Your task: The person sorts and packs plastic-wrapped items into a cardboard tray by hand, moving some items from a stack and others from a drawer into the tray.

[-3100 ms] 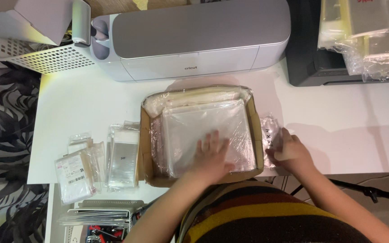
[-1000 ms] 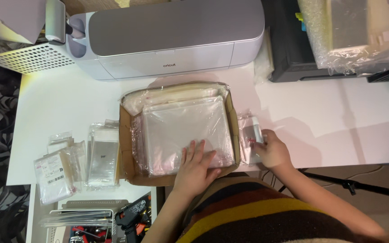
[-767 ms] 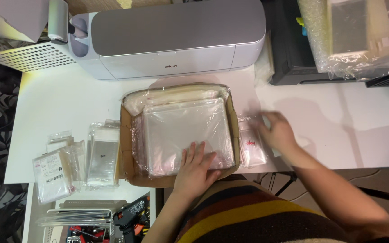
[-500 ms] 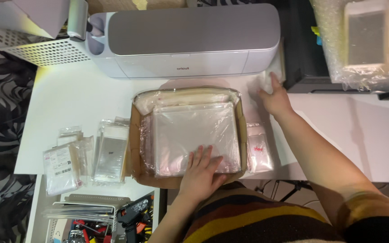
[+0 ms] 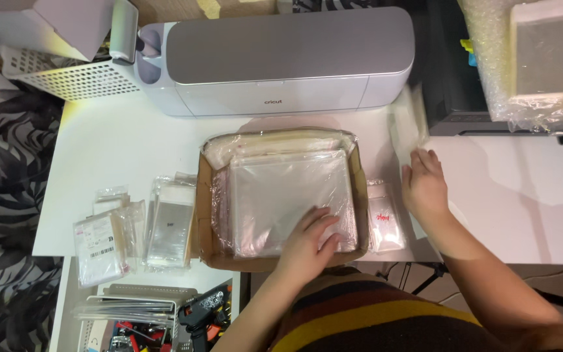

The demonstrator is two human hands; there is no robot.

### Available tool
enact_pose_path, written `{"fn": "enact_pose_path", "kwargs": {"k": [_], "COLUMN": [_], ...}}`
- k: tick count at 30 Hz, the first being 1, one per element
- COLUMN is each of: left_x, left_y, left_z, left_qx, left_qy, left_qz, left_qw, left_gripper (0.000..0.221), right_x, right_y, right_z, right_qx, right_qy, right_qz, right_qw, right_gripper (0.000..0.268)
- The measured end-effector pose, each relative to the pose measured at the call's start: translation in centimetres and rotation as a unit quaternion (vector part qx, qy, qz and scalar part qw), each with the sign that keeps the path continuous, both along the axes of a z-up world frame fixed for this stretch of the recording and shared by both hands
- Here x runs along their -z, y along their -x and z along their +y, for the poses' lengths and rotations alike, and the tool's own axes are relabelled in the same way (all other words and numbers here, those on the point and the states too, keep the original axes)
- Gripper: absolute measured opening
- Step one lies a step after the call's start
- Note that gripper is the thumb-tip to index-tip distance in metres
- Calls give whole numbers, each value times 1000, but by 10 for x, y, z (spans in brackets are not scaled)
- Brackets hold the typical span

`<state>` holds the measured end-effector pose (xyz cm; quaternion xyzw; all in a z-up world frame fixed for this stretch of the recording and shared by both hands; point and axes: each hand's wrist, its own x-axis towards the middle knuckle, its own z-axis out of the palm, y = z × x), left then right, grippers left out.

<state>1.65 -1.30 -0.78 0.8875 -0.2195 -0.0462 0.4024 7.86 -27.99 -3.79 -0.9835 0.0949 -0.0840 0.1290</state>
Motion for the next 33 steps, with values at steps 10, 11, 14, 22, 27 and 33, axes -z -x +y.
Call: {"fn": "enact_pose_path", "kwargs": {"k": [10, 11, 14, 22, 27, 33], "left_x": [4, 25, -5, -21, -30, 35], "left_y": [-50, -55, -44, -32, -13, -5], "left_z": [-116, -118, -108, -88, -81, -94], "left_qx": [-24, -27, -81, -112, -85, -152], "left_qy": [509, 550, 550, 375, 277, 271], "left_qz": [631, 654, 656, 479, 509, 436], "left_qw": [584, 519, 511, 786, 811, 845], "left_gripper": [88, 88, 62, 65, 81, 29], "right_x": [21, 7, -57, -55, -46, -35], "right_y": [96, 104, 109, 98, 45, 3], "right_z": [4, 10, 24, 11, 18, 8], "right_qx": [-256, -300, -344, -138, 218, 237], "right_qy": [132, 127, 86, -338, -527, -380], "right_qz": [-246, -233, -191, -139, -62, 113], "right_qw": [926, 916, 915, 921, 819, 887], "right_gripper": [28, 28, 24, 15, 25, 44]}}
